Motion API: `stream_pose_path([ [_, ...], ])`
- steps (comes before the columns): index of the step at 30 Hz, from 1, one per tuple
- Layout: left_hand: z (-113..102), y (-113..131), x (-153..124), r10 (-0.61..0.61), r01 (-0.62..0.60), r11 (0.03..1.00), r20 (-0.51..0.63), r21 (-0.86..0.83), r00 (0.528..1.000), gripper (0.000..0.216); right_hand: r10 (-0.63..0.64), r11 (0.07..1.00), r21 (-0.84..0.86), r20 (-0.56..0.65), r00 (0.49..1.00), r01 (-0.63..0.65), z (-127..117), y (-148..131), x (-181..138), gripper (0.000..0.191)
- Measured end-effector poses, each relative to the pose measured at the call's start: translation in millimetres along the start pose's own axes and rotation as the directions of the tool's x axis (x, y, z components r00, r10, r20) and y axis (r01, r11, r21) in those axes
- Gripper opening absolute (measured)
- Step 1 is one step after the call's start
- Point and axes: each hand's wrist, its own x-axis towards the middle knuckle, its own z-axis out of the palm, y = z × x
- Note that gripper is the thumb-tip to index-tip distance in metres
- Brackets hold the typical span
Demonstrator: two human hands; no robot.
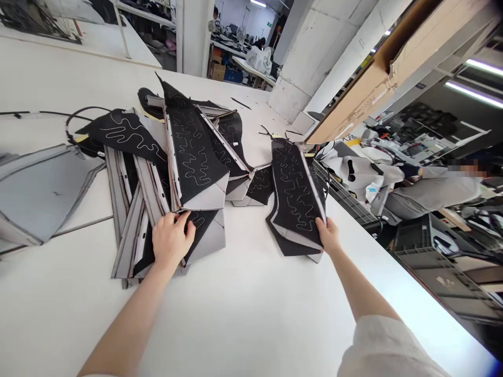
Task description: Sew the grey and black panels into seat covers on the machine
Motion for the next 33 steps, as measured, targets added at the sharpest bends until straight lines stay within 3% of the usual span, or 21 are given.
stream_pose_path([
  [3,3.0,-7.2,-11.8,0.006,-0.014,0.998,-0.131,-0.061,0.991,0.028,0.001,0.996,0.084,-0.074,0.997,0.005,-37.5,3.1,23.2,0.040],
  [6,-6.2,3.0,-20.5,0.100,-0.150,0.966,-0.227,-0.212,0.969,0.026,0.071,0.992,0.110,-0.070,0.995,-0.063,-60.5,18.8,42.7,0.037],
  [9,-20.5,55.3,-8.7,0.329,-0.315,0.795,-0.066,-0.518,0.942,0.030,0.160,0.986,0.054,-0.012,0.987,-0.159,-46.9,46.4,43.3,0.033],
  [11,-19.1,108.9,15.7,0.514,-0.298,0.695,0.162,-0.655,0.842,0.032,0.191,0.982,-0.011,-0.005,0.982,-0.191,-23.4,65.0,36.4,0.034],
  [13,-1.2,162.0,48.5,0.572,-0.309,0.752,0.343,-0.582,0.745,0.037,0.195,0.978,-0.076,-0.029,0.980,-0.197,-0.9,79.2,29.5,0.036],
  [15,29.0,201.9,80.1,0.449,-0.347,0.893,0.543,-0.285,0.710,0.047,0.194,0.971,-0.129,-0.066,0.979,-0.201,12.7,88.7,26.7,0.043],
  [17,60.0,225.3,102.6,0.345,-0.319,0.936,0.588,-0.152,0.732,0.057,0.196,0.966,-0.156,-0.078,0.977,-0.207,16.0,95.9,29.3,0.052],
  [20,88.7,242.2,112.4,0.271,-0.279,0.957,0.573,-0.075,0.773,0.050,0.185,0.972,-0.147,-0.018,0.983,-0.185,10.8,105.5,40.3,0.066],
  [24,85.5,267.9,78.4,0.305,-0.310,0.946,0.564,-0.091,0.767,0.038,0.118,0.990,-0.081,0.074,0.990,-0.112,6.2,112.1,52.7,0.076],
  [26,73.3,284.9,45.5,0.381,-0.363,0.919,0.595,-0.156,0.708,0.035,0.085,0.996,-0.032,0.115,0.990,-0.082,4.4,112.8,48.5,0.075],
  [28,58.1,294.8,11.7,0.474,-0.414,0.873,0.647,-0.258,0.597,0.031,0.061,0.998,0.022,0.183,0.981,-0.066,-1.3,115.3,31.7,0.066],
  [30,39.5,288.1,-12.9,0.564,-0.442,0.819,0.660,-0.367,0.496,0.023,0.043,0.996,0.064,0.274,0.961,-0.063,-12.7,121.7,0.6,0.051],
  [31,28.6,277.2,-19.9,0.592,-0.444,0.800,0.649,-0.402,0.479,0.020,0.039,0.995,0.075,0.315,0.948,-0.066,-20.2,126.4,-20.0,0.044],
  [33,5.0,243.1,-24.6,0.615,-0.437,0.787,0.601,-0.435,0.510,0.022,0.039,0.995,0.071,0.395,0.918,-0.073,-37.2,137.5,-68.4,0.039],
])
